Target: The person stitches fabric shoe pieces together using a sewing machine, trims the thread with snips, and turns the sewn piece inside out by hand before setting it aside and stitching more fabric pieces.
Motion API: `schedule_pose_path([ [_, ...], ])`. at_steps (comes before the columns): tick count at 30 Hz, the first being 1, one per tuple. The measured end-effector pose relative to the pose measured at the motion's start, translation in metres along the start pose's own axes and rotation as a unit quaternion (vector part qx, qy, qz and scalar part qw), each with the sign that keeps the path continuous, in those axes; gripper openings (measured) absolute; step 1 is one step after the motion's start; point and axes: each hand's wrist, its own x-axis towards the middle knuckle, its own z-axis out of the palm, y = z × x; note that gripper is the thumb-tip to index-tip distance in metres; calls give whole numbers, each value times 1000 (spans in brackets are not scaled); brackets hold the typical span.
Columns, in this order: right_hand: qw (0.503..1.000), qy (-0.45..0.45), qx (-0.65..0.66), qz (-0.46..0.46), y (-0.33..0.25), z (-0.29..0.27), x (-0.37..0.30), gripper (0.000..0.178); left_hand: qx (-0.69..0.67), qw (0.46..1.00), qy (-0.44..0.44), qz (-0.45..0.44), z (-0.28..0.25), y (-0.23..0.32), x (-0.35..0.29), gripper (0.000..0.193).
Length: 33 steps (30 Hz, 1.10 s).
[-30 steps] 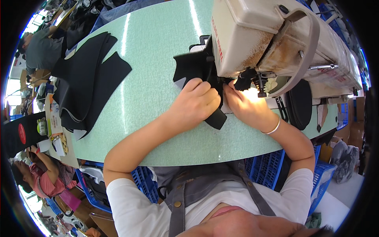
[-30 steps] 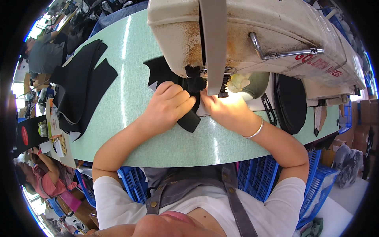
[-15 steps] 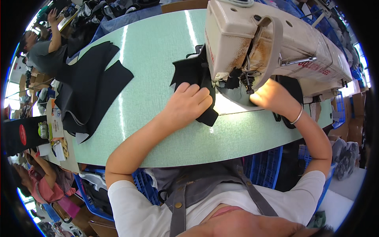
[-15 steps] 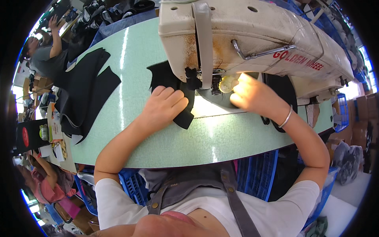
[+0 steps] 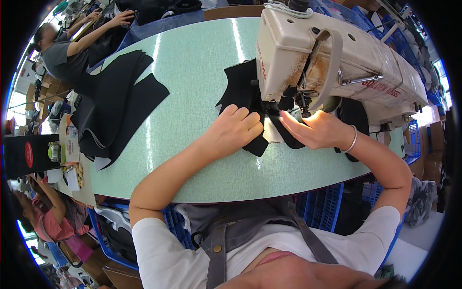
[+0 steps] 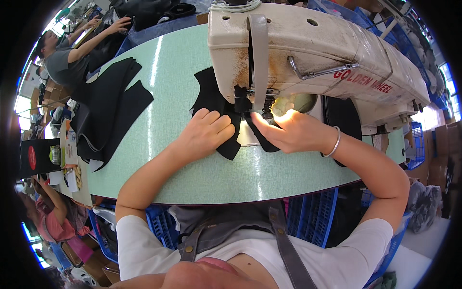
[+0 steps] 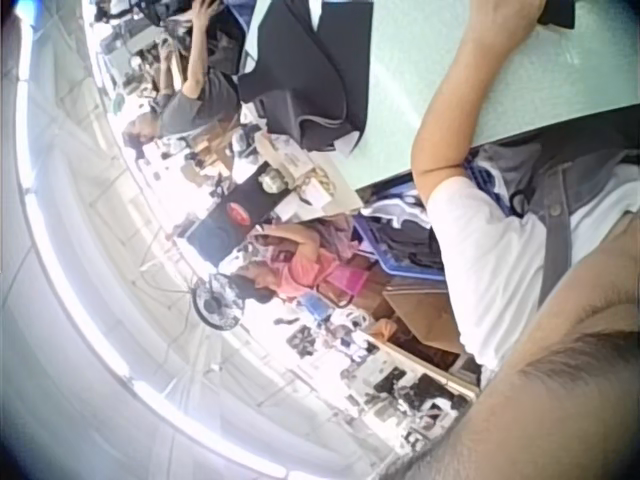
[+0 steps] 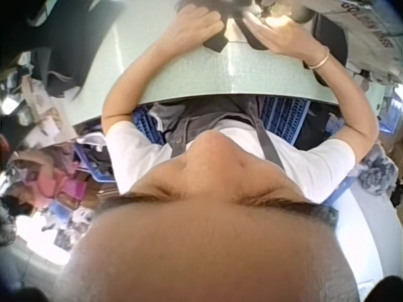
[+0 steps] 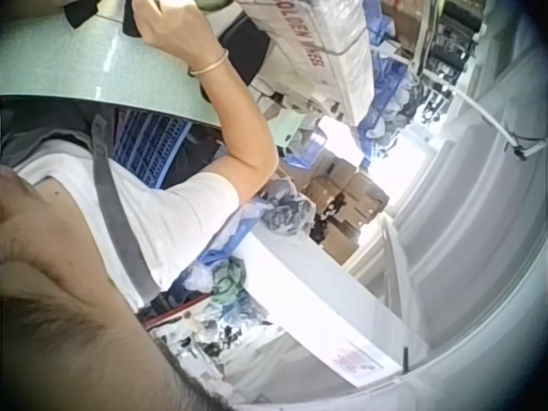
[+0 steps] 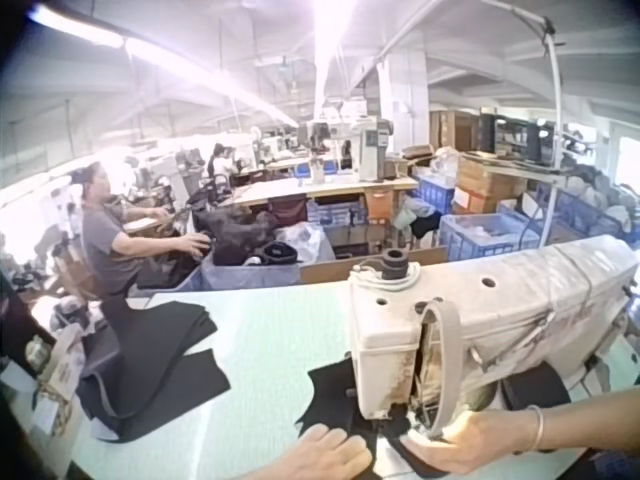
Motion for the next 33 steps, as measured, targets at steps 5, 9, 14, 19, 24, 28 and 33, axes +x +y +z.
schedule_pose_path([
  [5, 988, -30, -149, -11, -8, -3, 11, 32, -5, 1000, 7, -6, 0, 0, 0, 15],
  [9, 991, 0, -114, 74, -14, 15, 9, 33, -6, 1000, -12, -1, -1, 0, 2, 16],
  [14, 983, -28, -172, 63, -17, 17, 13, 56, -14, 1000, 12, -6, 0, 0, 0, 17],
  [19, 954, -2, -298, 19, -9, 27, 16, 44, -20, 1000, 1, -11, 0, 0, -1, 17],
  [24, 968, 92, -219, -77, 11, 40, 9, 25, -19, 1000, 7, -12, 1, 1, 1, 17],
  [28, 970, 47, -230, -67, 12, 33, 10, 22, -18, 1000, 8, -17, 1, 0, -2, 17],
  [33, 946, 55, -318, -31, 5, 47, 9, 25, -25, 999, 15, -15, 1, 0, 1, 18],
])
